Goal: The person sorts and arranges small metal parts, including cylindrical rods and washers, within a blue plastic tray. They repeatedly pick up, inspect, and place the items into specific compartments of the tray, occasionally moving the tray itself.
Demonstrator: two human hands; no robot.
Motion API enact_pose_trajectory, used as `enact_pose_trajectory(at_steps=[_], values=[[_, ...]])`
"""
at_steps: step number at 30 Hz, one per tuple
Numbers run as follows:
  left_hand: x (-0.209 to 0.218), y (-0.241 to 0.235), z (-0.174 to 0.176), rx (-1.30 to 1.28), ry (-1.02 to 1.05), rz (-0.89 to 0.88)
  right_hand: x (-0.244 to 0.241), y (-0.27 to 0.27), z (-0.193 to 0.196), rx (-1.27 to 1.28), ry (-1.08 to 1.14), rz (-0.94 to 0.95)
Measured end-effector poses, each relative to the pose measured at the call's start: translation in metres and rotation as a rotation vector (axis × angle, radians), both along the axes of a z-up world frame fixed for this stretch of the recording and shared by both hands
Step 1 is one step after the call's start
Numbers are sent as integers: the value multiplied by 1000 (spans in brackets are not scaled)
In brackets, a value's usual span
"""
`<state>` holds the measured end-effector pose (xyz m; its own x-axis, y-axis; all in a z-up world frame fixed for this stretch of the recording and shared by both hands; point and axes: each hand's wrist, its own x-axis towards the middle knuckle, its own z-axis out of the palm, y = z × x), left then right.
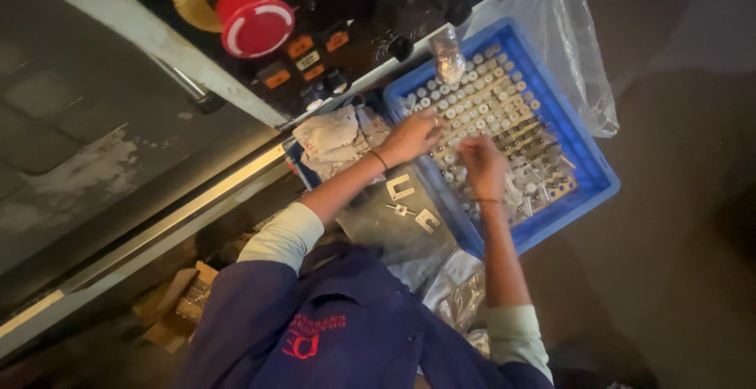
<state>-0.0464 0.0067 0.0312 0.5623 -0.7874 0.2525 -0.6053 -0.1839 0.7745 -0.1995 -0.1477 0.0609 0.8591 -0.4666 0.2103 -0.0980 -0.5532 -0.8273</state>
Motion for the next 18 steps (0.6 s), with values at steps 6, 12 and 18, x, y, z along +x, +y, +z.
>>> enact_pose_trajectory(at_steps=[6,12,18], values=[[4,0,2,-69,44,6,19,14,2,-465,78,133],[-6,-11,2,69,2,41,10,20,17,-686,65,62],[-4,-8,6,-2,91,23,19,14,15,-861,77,80]])
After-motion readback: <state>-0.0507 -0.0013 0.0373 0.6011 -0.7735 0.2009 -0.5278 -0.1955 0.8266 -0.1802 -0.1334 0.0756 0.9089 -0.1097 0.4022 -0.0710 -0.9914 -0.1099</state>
